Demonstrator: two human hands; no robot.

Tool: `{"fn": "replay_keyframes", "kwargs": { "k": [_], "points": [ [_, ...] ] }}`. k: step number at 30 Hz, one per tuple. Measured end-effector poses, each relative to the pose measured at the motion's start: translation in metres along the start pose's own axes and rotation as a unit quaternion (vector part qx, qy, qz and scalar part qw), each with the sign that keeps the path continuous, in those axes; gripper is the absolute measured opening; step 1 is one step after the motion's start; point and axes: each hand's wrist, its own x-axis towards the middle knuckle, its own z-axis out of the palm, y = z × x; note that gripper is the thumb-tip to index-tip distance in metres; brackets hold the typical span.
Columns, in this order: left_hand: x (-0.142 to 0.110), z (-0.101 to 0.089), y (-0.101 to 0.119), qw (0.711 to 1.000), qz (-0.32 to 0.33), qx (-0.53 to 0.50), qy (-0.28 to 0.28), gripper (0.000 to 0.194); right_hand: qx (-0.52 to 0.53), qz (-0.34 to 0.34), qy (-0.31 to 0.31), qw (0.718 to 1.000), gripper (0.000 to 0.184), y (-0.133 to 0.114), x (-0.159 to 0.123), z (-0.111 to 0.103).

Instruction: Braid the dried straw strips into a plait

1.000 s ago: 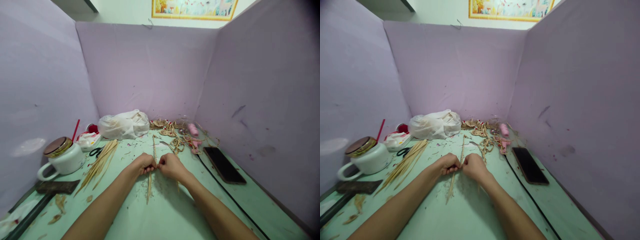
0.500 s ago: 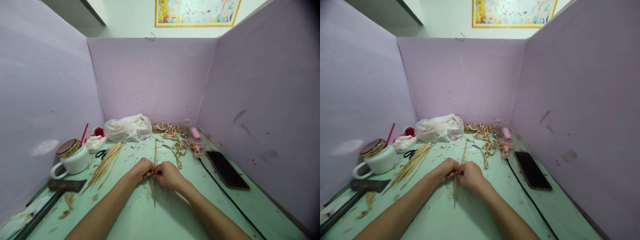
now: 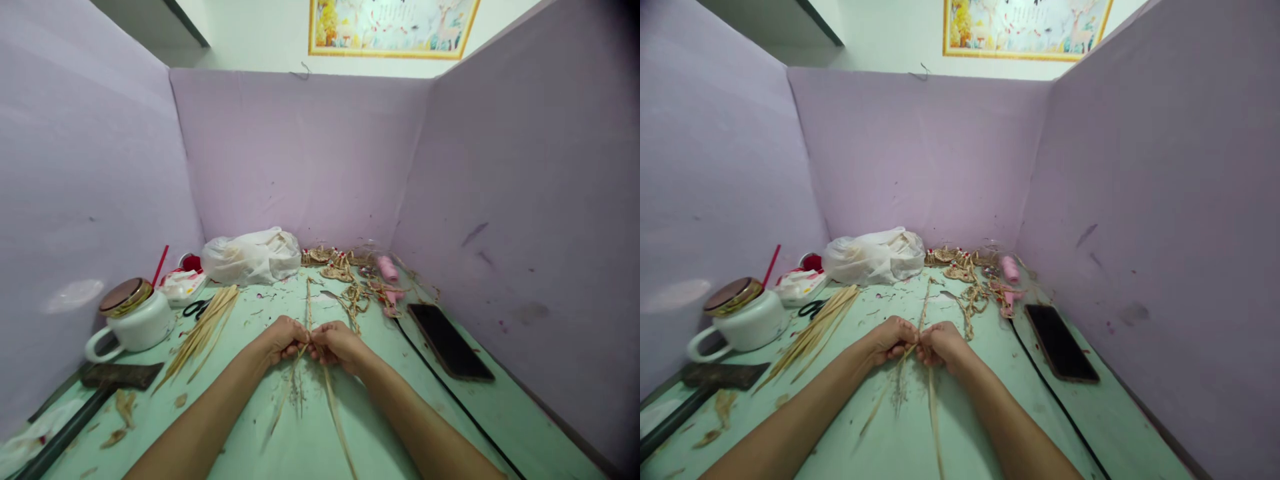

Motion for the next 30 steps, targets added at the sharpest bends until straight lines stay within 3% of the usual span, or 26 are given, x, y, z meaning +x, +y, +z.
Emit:
{"fn": "replay_keyframes", "kwargs": {
  "k": [5, 12, 21, 30],
  "points": [
    [0.002, 0.0, -0.001, 1.0, 0.0, 0.016, -0.015, 0.008, -0.034, -0.015, 0.03, 0.999, 0.007, 0.003, 0.005, -0.005],
    [0.002, 0.001, 0.002, 0.999, -0.007, 0.015, -0.027, 0.005, -0.066, -0.011, 0.023, 0.998, 0.009, 0.001, 0.005, -0.01],
    [0.0, 0.004, 0.003, 0.999, -0.005, 0.048, -0.008, 0.005, -0.09, -0.003, 0.04, 0.995, 0.01, 0.001, 0.006, -0.01],
    [-0.013, 0.001, 0.02, 0.979, -0.063, 0.191, 0.04, 0.011, -0.094, -0.011, 0.039, 0.995, 0.007, 0.004, 0.007, -0.01]
  ]
}}
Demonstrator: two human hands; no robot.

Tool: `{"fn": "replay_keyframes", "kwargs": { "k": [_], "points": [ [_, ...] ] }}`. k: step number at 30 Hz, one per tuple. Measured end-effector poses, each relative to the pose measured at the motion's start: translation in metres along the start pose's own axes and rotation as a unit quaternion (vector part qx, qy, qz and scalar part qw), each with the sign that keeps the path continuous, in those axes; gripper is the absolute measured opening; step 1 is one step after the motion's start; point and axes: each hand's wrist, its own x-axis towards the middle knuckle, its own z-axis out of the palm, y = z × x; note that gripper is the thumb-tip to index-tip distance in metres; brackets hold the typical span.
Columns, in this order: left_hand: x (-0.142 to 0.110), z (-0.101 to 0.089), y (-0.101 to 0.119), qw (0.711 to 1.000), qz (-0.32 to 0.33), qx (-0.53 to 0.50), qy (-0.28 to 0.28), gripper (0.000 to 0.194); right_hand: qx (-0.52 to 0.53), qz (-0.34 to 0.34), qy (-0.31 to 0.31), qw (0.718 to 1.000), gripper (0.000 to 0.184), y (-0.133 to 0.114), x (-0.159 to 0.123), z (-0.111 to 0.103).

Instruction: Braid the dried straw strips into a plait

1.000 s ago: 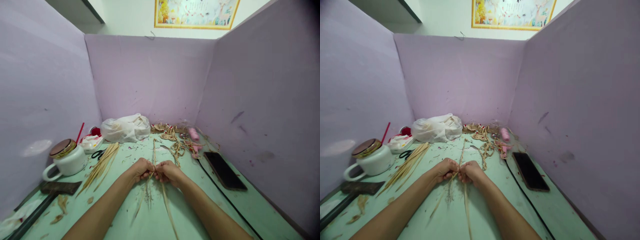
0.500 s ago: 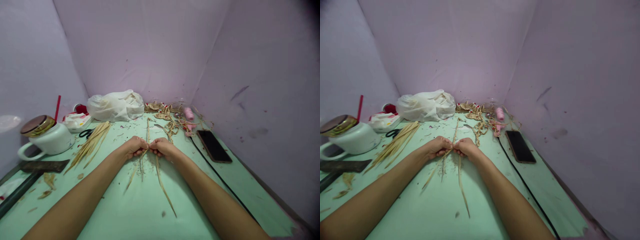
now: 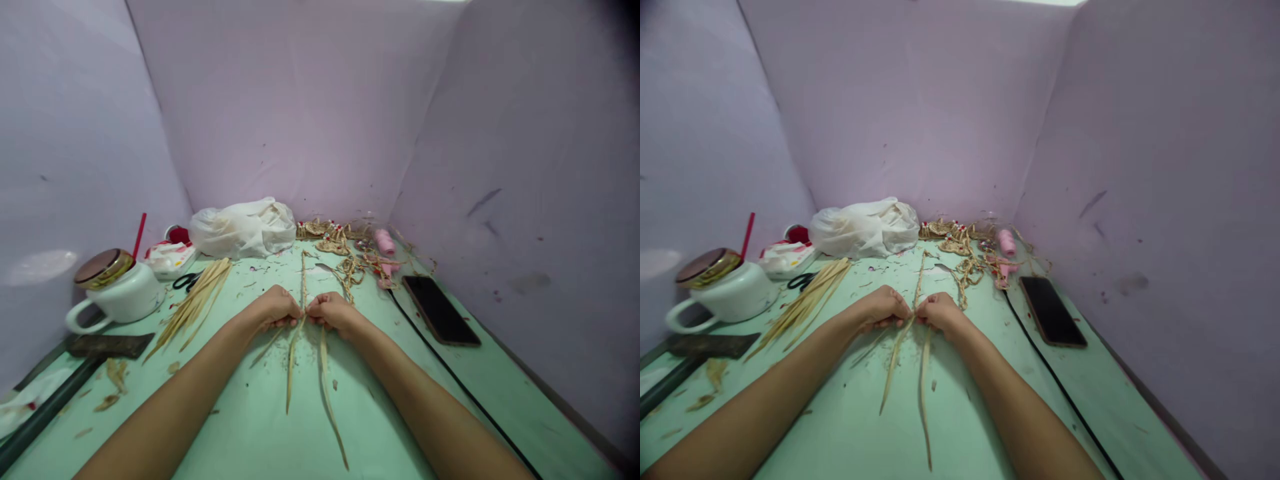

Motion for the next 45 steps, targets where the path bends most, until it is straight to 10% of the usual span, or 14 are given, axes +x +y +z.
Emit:
{"fn": "replay_keyframes", "kwargs": {
  "k": [11, 19, 27, 33, 40, 45],
  "points": [
    [-0.033, 0.048, 0.016, 0.927, 0.097, 0.295, 0.212, 0.018, 0.092, 0.01, 0.032, 0.995, 0.008, 0.001, 0.001, 0.004],
    [-0.015, 0.014, 0.018, 0.978, 0.059, 0.107, 0.168, 0.018, 0.138, 0.032, -0.076, 0.987, 0.003, 0.001, 0.003, -0.005],
    [0.012, 0.011, -0.002, 0.959, -0.07, -0.257, -0.101, 0.012, 0.131, 0.003, -0.111, 0.985, 0.007, 0.004, 0.004, -0.009],
    [0.013, 0.016, -0.004, 0.99, -0.037, -0.139, -0.007, 0.01, -0.065, -0.096, -0.036, 0.993, 0.01, 0.012, 0.012, -0.011],
    [0.0, 0.027, 0.009, 0.993, -0.026, -0.087, 0.069, 0.015, -0.316, -0.136, 0.099, 0.934, 0.011, -0.003, -0.006, -0.012],
    [0.004, 0.028, 0.007, 0.988, -0.067, -0.128, 0.06, 0.016, -0.344, -0.111, 0.068, 0.93, 0.012, -0.017, -0.022, -0.009]
  ]
}}
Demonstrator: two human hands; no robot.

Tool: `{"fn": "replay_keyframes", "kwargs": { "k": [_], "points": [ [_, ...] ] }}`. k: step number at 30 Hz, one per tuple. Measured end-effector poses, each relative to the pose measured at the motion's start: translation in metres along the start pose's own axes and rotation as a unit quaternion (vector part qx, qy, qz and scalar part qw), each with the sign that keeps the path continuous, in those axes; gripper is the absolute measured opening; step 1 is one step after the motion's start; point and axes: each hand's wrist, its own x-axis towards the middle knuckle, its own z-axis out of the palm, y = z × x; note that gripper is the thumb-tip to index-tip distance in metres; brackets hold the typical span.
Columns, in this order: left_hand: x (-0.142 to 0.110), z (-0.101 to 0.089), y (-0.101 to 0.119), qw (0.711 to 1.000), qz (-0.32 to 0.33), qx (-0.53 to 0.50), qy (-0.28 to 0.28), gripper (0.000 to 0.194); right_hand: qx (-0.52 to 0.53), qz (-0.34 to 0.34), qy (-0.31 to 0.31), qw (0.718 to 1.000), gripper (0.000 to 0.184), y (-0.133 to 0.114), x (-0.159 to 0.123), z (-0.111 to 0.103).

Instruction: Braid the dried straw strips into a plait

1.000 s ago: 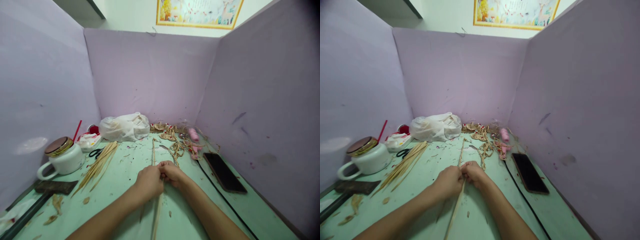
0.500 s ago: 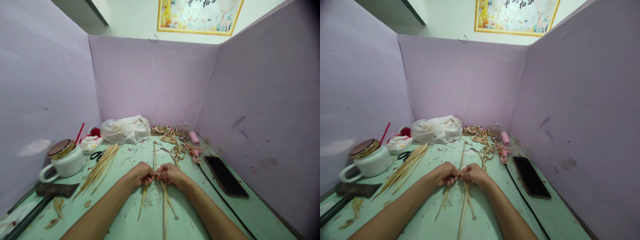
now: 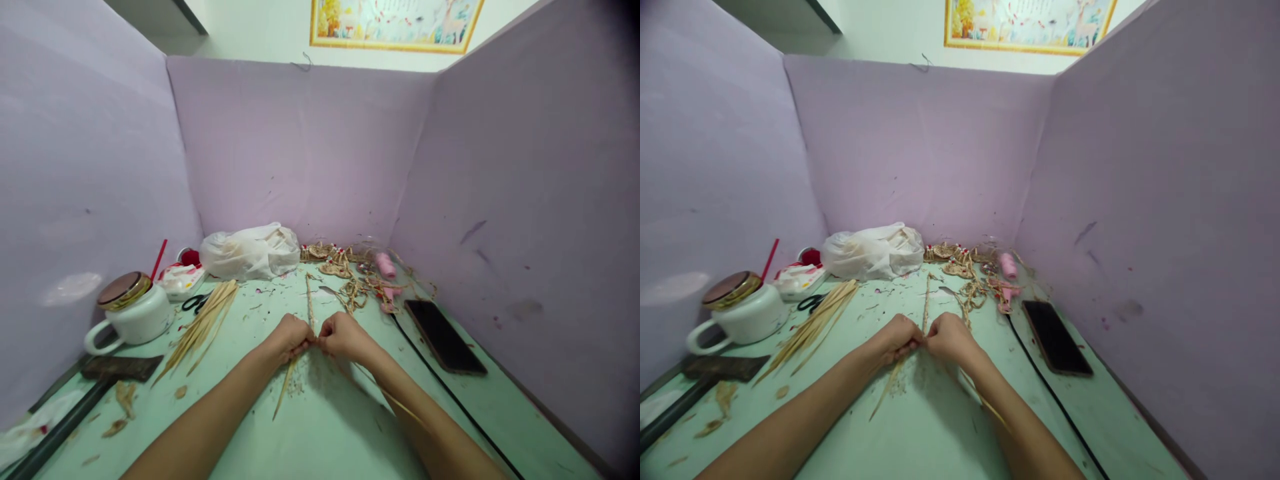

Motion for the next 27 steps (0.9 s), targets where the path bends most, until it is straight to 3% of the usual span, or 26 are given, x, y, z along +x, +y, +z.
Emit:
{"fn": "replay_keyframes", "kwargs": {
  "k": [5, 8, 10, 13, 17, 23, 27],
  "points": [
    [0.001, -0.008, -0.006, 0.998, 0.001, -0.035, -0.048, 0.014, -0.011, -0.022, 0.016, 1.0, 0.015, -0.008, -0.005, 0.009],
    [-0.002, -0.011, -0.007, 0.999, 0.026, -0.016, -0.045, 0.012, -0.041, -0.071, 0.032, 0.996, 0.015, -0.008, -0.006, 0.014],
    [-0.003, -0.013, -0.008, 0.999, 0.038, 0.003, -0.034, 0.012, -0.031, -0.086, 0.005, 0.996, 0.015, -0.005, -0.003, 0.015],
    [0.002, -0.015, -0.011, 0.998, 0.051, 0.001, -0.043, 0.012, 0.048, -0.043, -0.028, 0.998, 0.018, 0.004, 0.005, 0.013],
    [0.009, -0.018, -0.014, 0.992, 0.073, -0.047, -0.092, 0.007, 0.176, 0.058, 0.047, 0.982, 0.011, 0.01, 0.014, 0.012],
    [0.01, -0.021, -0.015, 0.988, 0.086, -0.051, -0.118, 0.006, 0.369, 0.114, -0.102, 0.917, 0.009, -0.001, 0.008, 0.018],
    [0.008, -0.022, -0.013, 0.989, 0.102, 0.007, -0.109, 0.005, 0.357, 0.122, -0.083, 0.923, 0.011, 0.001, 0.009, 0.02]
  ]
}}
